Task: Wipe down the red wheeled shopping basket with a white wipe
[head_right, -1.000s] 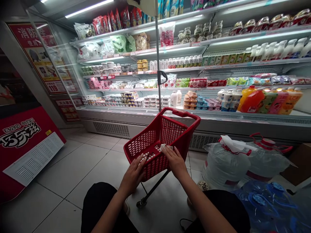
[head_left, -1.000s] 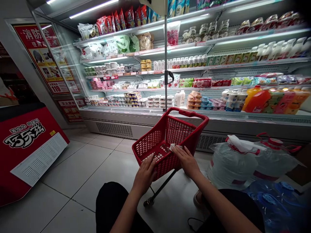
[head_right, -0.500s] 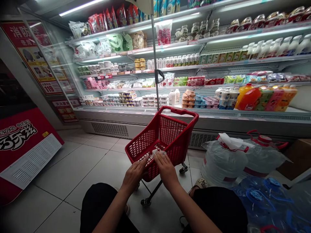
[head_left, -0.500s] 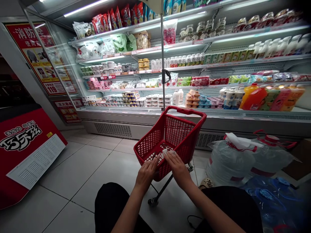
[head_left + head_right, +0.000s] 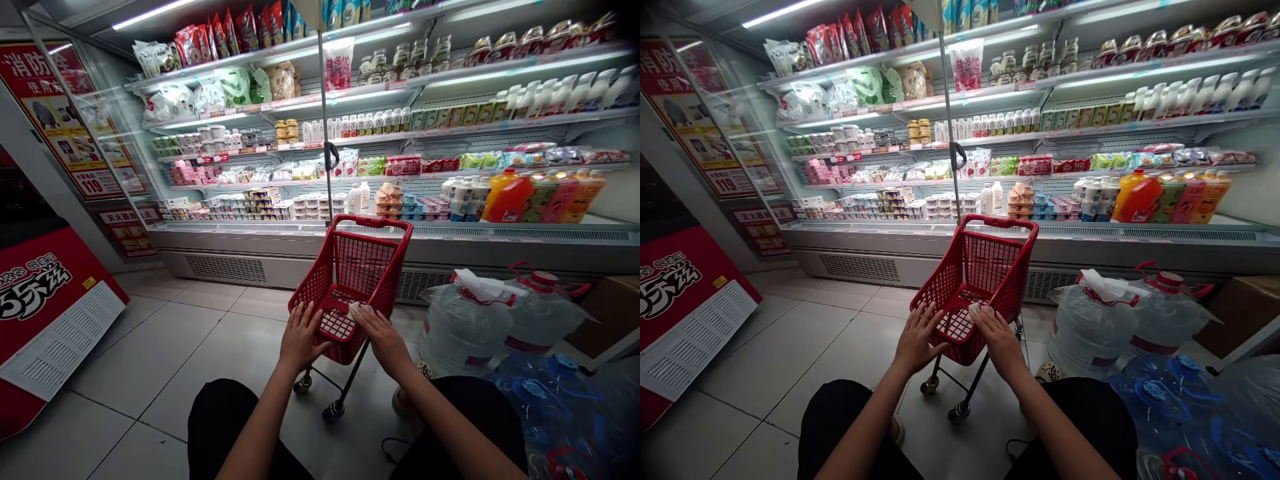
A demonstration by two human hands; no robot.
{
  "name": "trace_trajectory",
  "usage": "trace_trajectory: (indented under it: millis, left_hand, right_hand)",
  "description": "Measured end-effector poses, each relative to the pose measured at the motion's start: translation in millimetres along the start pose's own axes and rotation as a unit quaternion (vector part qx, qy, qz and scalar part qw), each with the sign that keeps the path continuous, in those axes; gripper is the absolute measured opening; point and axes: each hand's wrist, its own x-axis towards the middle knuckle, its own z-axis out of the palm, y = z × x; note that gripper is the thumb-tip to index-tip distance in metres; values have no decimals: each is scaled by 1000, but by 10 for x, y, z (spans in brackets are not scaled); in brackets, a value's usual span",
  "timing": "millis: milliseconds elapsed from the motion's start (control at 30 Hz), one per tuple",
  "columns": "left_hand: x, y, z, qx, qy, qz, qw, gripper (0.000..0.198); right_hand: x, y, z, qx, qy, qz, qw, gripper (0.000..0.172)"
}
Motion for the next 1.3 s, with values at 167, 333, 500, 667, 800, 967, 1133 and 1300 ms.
trace_trajectory:
  millis: [167, 333, 500, 667, 800, 967, 1133, 1300]
  left_hand:
    - [119, -180, 121, -16, 3, 0, 1000, 42]
    - [124, -80, 136, -28, 25, -14, 999, 32]
    - [76, -50, 57, -46, 35, 3, 998, 35]
    - [84, 135, 114, -47, 47, -12, 998, 37]
    - [17, 292, 175, -56, 36, 0, 998, 37]
    - [-121, 375, 130, -102, 20, 37, 994, 47]
    - [-157, 469, 51, -127, 12, 37, 991, 62]
    - [-161, 578, 53, -143, 22, 38, 989, 95]
  right_hand:
    - [-101, -114, 37, -11, 18, 6, 1000, 83]
    - [-327, -482, 8, -30, 2, -34, 999, 85]
    - [-402, -388, -64, -33, -2, -65, 997, 83]
    - [-311, 15, -98, -38, 5, -43, 998, 83]
    - [-324, 212, -143, -41, 10, 2, 999, 82]
    - [-597, 7, -157, -36, 28, 19, 999, 82]
    - [-593, -454, -38, -47, 33, 12, 998, 81]
    - [-258, -779, 149, -39, 35, 5, 999, 82]
